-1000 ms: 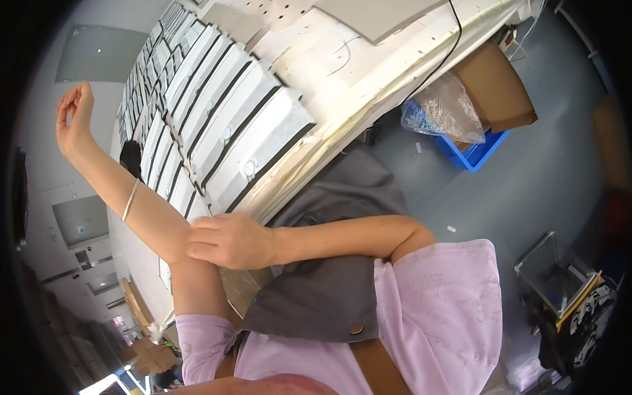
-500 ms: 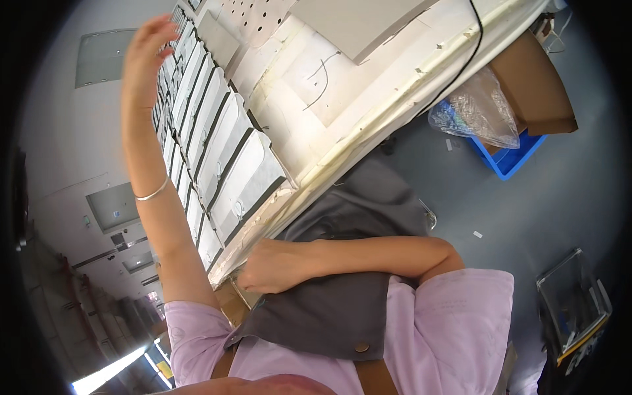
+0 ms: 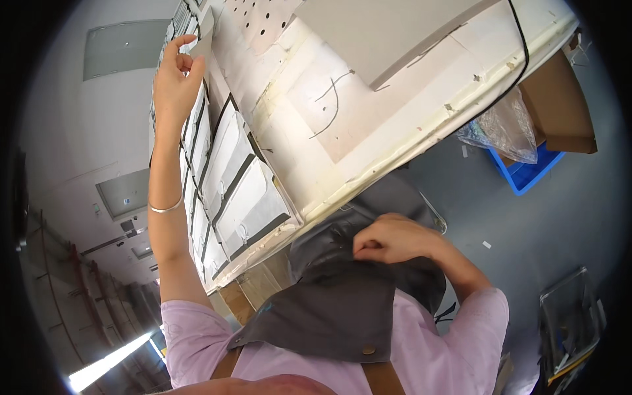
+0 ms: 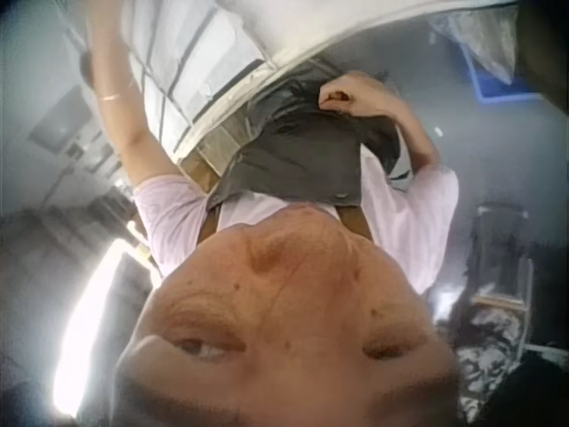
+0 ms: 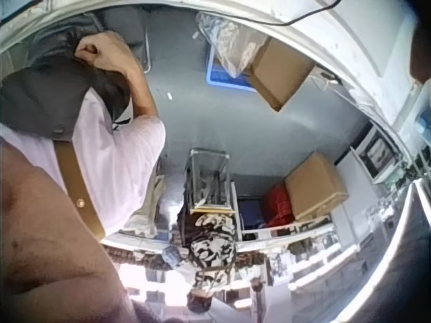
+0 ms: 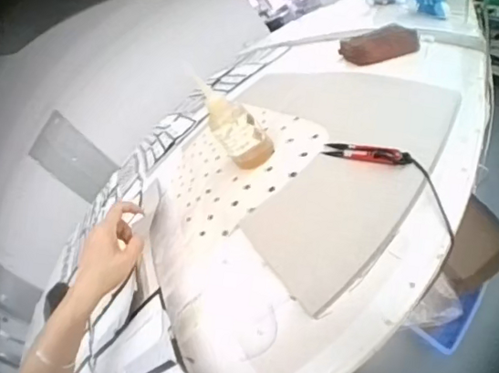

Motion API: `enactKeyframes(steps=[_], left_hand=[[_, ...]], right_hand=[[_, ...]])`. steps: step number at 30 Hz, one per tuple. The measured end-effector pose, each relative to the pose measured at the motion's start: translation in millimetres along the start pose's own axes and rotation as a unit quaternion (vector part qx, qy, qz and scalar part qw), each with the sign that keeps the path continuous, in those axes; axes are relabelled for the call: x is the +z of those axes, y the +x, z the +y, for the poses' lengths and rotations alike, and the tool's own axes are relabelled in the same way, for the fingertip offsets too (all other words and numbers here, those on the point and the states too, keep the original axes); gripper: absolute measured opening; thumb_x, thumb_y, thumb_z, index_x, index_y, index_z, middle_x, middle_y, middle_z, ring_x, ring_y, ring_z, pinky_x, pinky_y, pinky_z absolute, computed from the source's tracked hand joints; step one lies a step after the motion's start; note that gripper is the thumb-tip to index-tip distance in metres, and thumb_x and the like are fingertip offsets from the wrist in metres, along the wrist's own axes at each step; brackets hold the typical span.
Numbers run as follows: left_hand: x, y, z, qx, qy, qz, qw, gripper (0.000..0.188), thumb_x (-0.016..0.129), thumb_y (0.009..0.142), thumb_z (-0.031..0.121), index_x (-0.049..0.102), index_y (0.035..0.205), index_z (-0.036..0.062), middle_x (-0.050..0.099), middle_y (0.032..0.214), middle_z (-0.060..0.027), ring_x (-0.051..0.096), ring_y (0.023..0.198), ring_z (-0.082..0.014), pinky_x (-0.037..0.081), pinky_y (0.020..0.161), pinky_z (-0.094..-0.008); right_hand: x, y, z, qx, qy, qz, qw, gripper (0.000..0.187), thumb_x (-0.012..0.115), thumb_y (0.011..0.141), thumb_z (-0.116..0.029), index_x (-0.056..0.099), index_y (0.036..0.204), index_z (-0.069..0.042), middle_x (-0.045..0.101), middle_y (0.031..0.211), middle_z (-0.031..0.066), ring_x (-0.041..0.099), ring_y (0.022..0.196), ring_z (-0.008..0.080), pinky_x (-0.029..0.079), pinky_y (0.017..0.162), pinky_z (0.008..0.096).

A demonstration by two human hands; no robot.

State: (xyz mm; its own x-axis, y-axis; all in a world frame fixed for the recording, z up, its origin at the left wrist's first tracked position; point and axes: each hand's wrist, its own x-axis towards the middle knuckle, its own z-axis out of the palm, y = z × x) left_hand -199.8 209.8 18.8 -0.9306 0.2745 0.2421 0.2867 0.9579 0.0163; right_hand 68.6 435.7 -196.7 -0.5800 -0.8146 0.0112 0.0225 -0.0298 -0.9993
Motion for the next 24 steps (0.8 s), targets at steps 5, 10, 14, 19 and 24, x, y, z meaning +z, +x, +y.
enactKeyframes(steps=[5, 10, 14, 19, 24], left_hand=[[-2, -6, -3, -0.005, -0.045, 0.001, 0.999, 0.039, 0.064, 0.090, 0.015, 0.064, 0.129, 0.0135, 0.053, 0.069, 0.0034, 0.048, 0.068, -0.0084, 0.043, 0.069, -0.0273], [-4, -5, -16, 0.004, -0.084, -0.006, 0.996, 0.039, 0.064, 0.089, 0.017, 0.063, 0.128, 0.0143, 0.059, 0.072, 0.0009, 0.054, 0.067, -0.0137, 0.045, 0.067, -0.0310], [3, -7, -25, 0.047, -0.069, 0.017, 0.996, 0.037, 0.063, 0.090, 0.020, 0.061, 0.127, 0.0150, 0.068, 0.076, -0.0032, 0.066, 0.070, -0.0229, 0.051, 0.067, -0.0375], [1, -2, -16, 0.055, -0.077, 0.025, 0.995, 0.036, 0.064, 0.090, 0.016, 0.061, 0.126, 0.0132, 0.064, 0.072, -0.0025, 0.062, 0.066, -0.0225, 0.049, 0.065, -0.0368], [10, 2, -30, 0.213, -0.081, 0.146, 0.963, 0.030, 0.061, 0.087, 0.007, 0.068, 0.116, 0.0079, 0.069, 0.106, -0.0085, 0.063, 0.102, -0.0260, 0.051, 0.079, -0.0378]], right_hand=[[-14, -20, 1, 0.028, -0.011, 0.018, 0.999, 0.010, 0.074, 0.088, -0.020, 0.073, 0.089, -0.010, 0.066, 0.067, 0.0063, 0.064, 0.062, 0.0255, 0.045, 0.060, 0.0389], [-64, -34, -92, -0.145, -0.060, 0.173, 0.972, 0.008, 0.077, 0.085, -0.014, 0.071, 0.085, -0.009, 0.067, 0.072, 0.0053, 0.064, 0.062, 0.0263, 0.047, 0.054, 0.0386], [-103, 13, -160, -0.183, -0.483, 0.303, 0.801, 0.009, 0.073, 0.079, -0.009, 0.064, 0.081, -0.007, 0.059, 0.067, 0.0071, 0.063, 0.066, 0.0271, 0.051, 0.058, 0.0381], [-192, 130, -158, -0.255, -0.781, 0.222, 0.525, 0.006, 0.063, 0.081, -0.008, 0.058, 0.084, -0.005, 0.063, 0.076, 0.0075, 0.067, 0.071, 0.0259, 0.053, 0.071, 0.0382], [-209, 164, -163, -0.085, -0.812, 0.131, 0.562, 0.020, 0.063, 0.083, -0.006, 0.065, 0.103, -0.007, 0.069, 0.086, 0.0095, 0.070, 0.075, 0.0263, 0.054, 0.073, 0.0389]])
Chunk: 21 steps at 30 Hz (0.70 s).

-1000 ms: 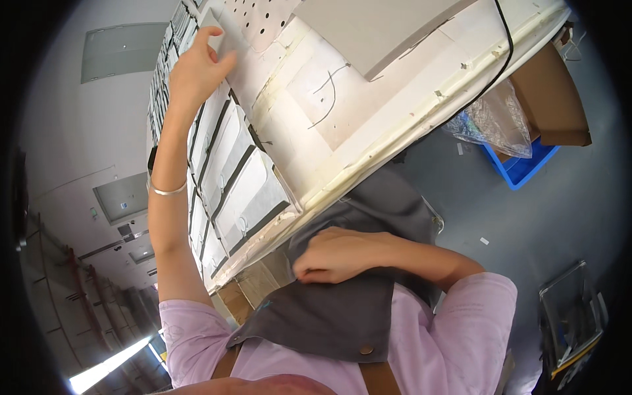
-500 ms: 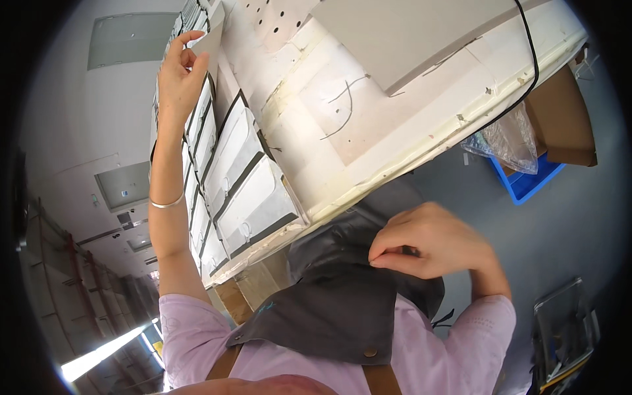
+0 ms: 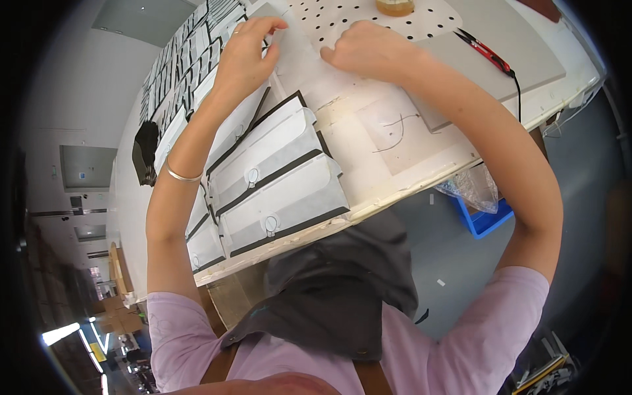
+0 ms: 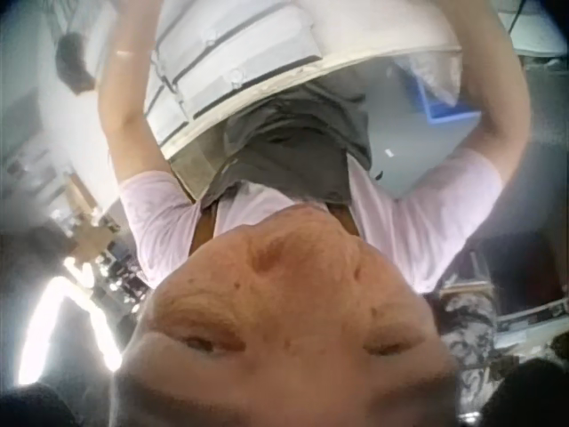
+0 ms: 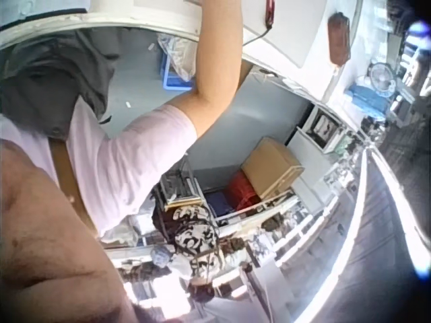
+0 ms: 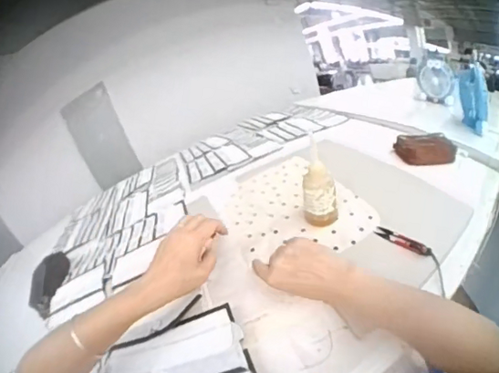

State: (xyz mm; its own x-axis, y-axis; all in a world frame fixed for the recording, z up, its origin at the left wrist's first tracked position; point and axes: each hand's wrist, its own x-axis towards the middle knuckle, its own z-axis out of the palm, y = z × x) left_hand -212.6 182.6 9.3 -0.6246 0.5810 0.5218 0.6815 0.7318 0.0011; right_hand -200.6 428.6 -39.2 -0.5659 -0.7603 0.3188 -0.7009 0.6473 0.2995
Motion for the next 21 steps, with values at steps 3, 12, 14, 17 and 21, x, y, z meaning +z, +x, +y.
enactKeyframes(steps=[3, 12, 14, 17, 21], left_hand=[[-3, 4, -1, 0.027, -0.013, -0.051, 0.998, 0.027, 0.060, 0.088, 0.007, 0.069, 0.113, 0.0062, 0.070, 0.107, -0.0083, 0.061, 0.110, -0.0290, 0.049, 0.092, -0.0422], [1, 10, -4, 0.041, -0.039, -0.012, 0.998, 0.030, 0.053, 0.075, -0.008, 0.072, 0.096, 0.0034, 0.073, 0.093, -0.0177, 0.060, 0.114, -0.0429, 0.048, 0.096, -0.0513], [-1, 16, -5, 0.037, -0.056, -0.027, 0.997, 0.029, 0.054, 0.075, -0.007, 0.072, 0.095, 0.0029, 0.073, 0.090, -0.0173, 0.062, 0.112, -0.0425, 0.050, 0.094, -0.0512], [4, 22, -6, 0.054, -0.057, -0.062, 0.995, 0.024, 0.057, 0.078, -0.004, 0.072, 0.096, 0.0026, 0.074, 0.087, -0.0166, 0.066, 0.103, -0.0387, 0.052, 0.090, -0.0475], [36, 25, -26, 0.102, 0.102, -0.144, 0.979, 0.027, 0.067, 0.087, 0.019, 0.071, 0.112, 0.0084, 0.072, 0.107, -0.0087, 0.061, 0.115, -0.0296, 0.044, 0.100, -0.0466]], right_hand=[[2, 4, 18, 0.137, 0.140, 0.094, 0.976, 0.029, 0.064, 0.088, -0.006, 0.066, 0.117, -0.009, 0.071, 0.104, 0.0101, 0.071, 0.082, 0.0277, 0.054, 0.077, 0.0389], [18, 28, 37, 0.159, 0.102, 0.174, 0.966, 0.005, 0.064, 0.078, -0.003, 0.067, 0.082, -0.005, 0.070, 0.079, 0.0125, 0.068, 0.087, 0.0322, 0.054, 0.075, 0.0410], [18, 26, 39, 0.165, 0.099, 0.168, 0.967, 0.004, 0.065, 0.076, -0.004, 0.068, 0.077, -0.006, 0.069, 0.079, 0.0118, 0.068, 0.086, 0.0306, 0.054, 0.077, 0.0410], [21, 24, 51, 0.162, -0.019, 0.149, 0.975, 0.004, 0.066, 0.073, -0.006, 0.070, 0.074, -0.007, 0.070, 0.083, 0.0116, 0.068, 0.087, 0.0292, 0.055, 0.079, 0.0414], [32, 28, 47, 0.154, -0.037, 0.103, 0.982, 0.004, 0.066, 0.074, -0.007, 0.070, 0.074, -0.007, 0.069, 0.100, 0.0142, 0.068, 0.095, 0.0299, 0.055, 0.080, 0.0413]])
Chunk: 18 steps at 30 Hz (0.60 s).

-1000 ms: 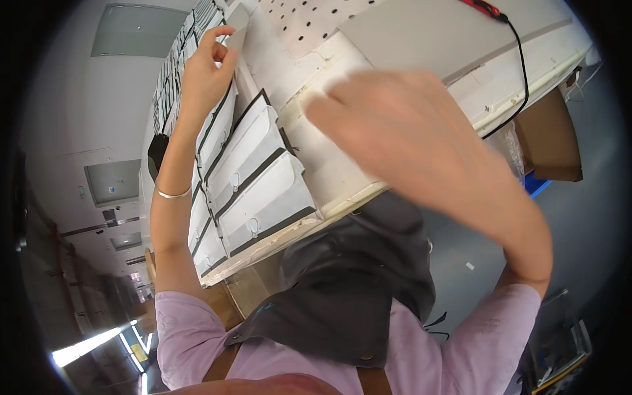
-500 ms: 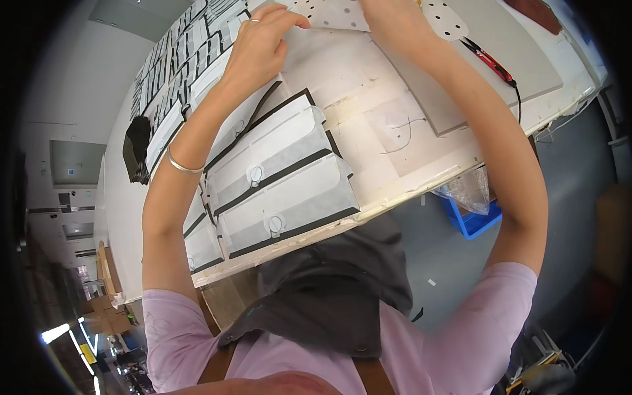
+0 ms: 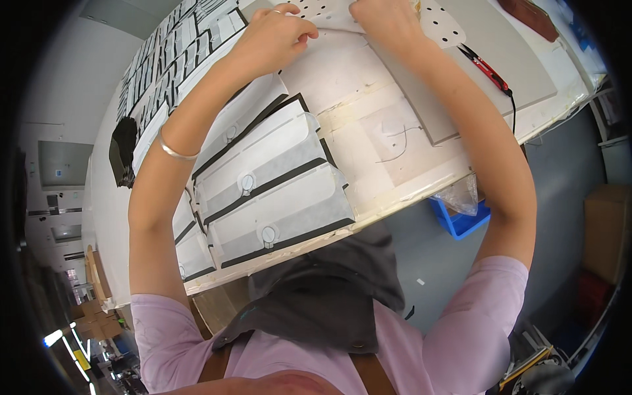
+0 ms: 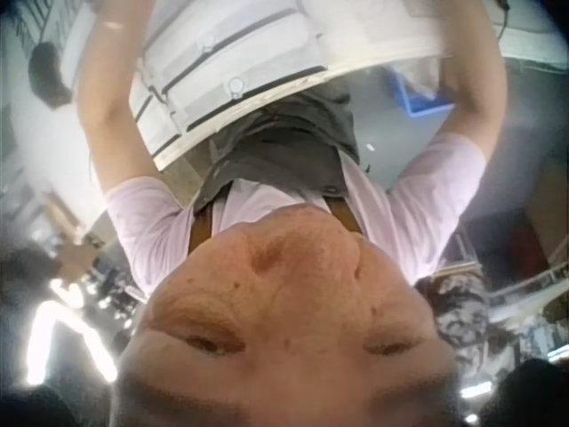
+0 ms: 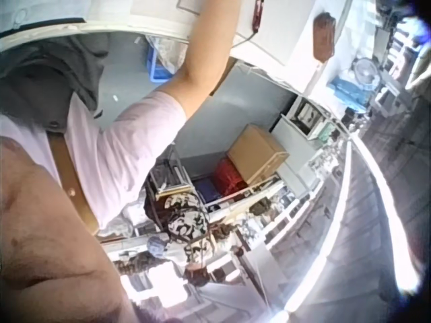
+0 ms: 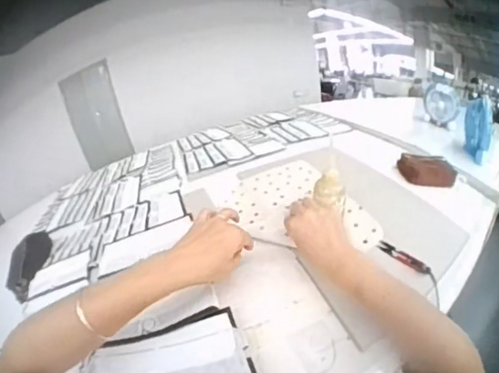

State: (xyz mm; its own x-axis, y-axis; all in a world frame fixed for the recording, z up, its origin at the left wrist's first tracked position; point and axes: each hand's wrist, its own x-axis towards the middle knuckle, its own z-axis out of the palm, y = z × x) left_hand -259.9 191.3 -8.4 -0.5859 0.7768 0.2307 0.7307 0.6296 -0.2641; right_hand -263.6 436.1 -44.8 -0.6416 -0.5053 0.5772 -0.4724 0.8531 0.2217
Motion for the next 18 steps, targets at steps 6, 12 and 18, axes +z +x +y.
enactKeyframes(steps=[6, 12, 18], left_hand=[[-5, 26, 24, -0.126, -0.085, -0.204, 0.967, 0.043, 0.076, 0.080, 0.041, 0.076, 0.112, 0.0127, 0.076, 0.101, -0.0087, 0.062, 0.119, -0.0275, 0.041, 0.102, -0.0465], [15, 31, 27, -0.137, -0.137, -0.203, 0.960, 0.036, 0.071, 0.087, 0.030, 0.074, 0.117, 0.0117, 0.075, 0.101, -0.0080, 0.069, 0.100, -0.0254, 0.043, 0.100, -0.0446], [28, 9, 27, -0.029, -0.059, 0.037, 0.997, 0.029, 0.067, 0.091, 0.024, 0.074, 0.114, 0.0093, 0.076, 0.097, -0.0103, 0.070, 0.095, -0.0288, 0.049, 0.089, -0.0422]], right_hand=[[-9, -18, -4, -0.031, 0.247, 0.013, 0.968, 0.011, 0.068, 0.088, -0.012, 0.074, 0.084, -0.004, 0.070, 0.112, 0.0128, 0.069, 0.098, 0.0275, 0.055, 0.081, 0.0360], [-3, -25, 11, -0.057, 0.331, -0.116, 0.935, 0.019, 0.071, 0.091, -0.019, 0.073, 0.108, -0.010, 0.056, 0.140, 0.0072, 0.064, 0.111, 0.0266, 0.051, 0.093, 0.0413], [-6, -13, 7, -0.051, 0.340, -0.171, 0.923, 0.017, 0.071, 0.091, -0.020, 0.071, 0.101, -0.007, 0.055, 0.140, 0.0058, 0.064, 0.106, 0.0275, 0.049, 0.090, 0.0412]])
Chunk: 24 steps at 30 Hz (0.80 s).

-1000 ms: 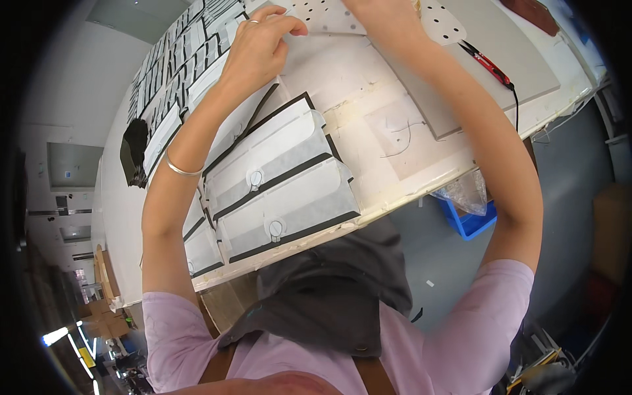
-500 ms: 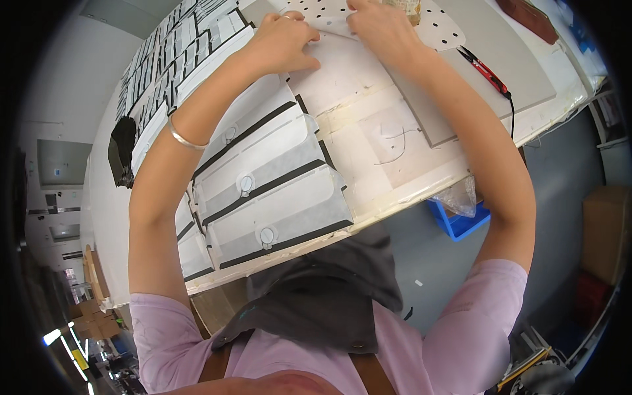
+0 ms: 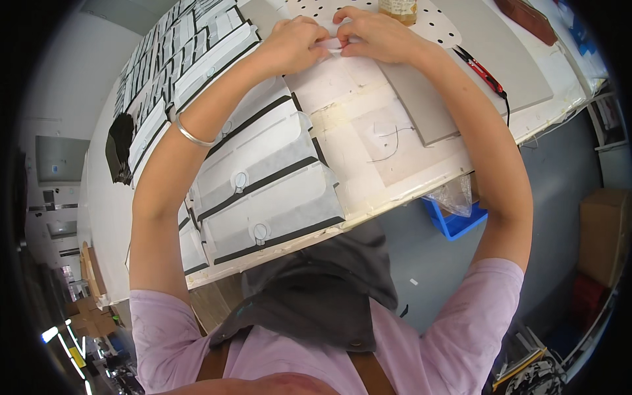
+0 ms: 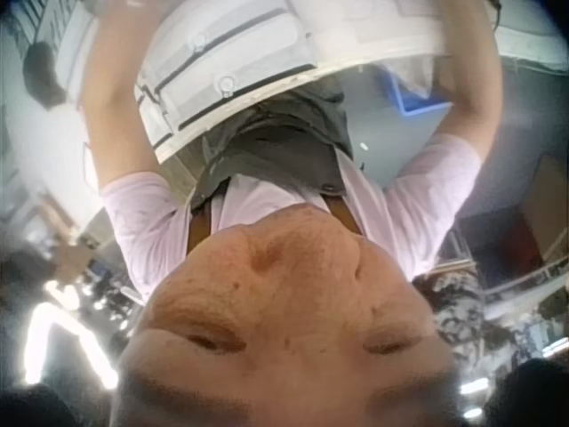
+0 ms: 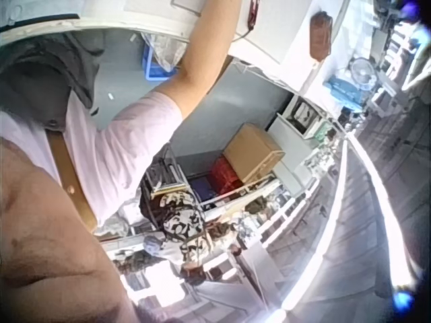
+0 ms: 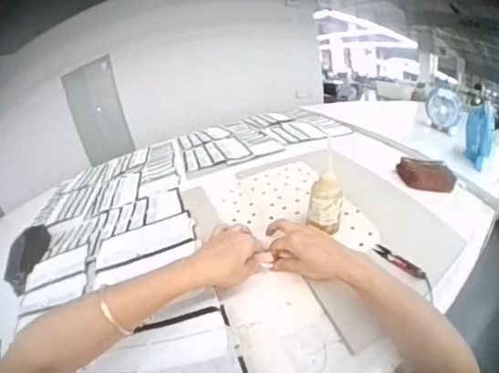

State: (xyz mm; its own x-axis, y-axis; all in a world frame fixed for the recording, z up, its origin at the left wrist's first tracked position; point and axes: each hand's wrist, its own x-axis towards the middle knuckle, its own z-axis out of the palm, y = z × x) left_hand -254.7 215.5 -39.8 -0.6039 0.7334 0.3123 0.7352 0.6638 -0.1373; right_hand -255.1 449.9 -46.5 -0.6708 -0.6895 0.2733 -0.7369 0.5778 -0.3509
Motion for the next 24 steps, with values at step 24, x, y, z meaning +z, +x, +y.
enactKeyframes(steps=[24], left_hand=[[-179, -327, 100, -0.467, -0.765, 0.046, 0.440, 0.027, 0.067, 0.101, 0.022, 0.066, 0.121, 0.0034, 0.071, 0.110, -0.0073, 0.067, 0.100, -0.0123, 0.055, 0.089, -0.0236]], right_hand=[[38, 31, -291, 0.090, 0.551, -0.168, 0.812, 0.022, 0.070, 0.097, -0.015, 0.068, 0.117, -0.006, 0.075, 0.097, 0.0028, 0.064, 0.085, 0.0058, 0.050, 0.073, 0.0225]])
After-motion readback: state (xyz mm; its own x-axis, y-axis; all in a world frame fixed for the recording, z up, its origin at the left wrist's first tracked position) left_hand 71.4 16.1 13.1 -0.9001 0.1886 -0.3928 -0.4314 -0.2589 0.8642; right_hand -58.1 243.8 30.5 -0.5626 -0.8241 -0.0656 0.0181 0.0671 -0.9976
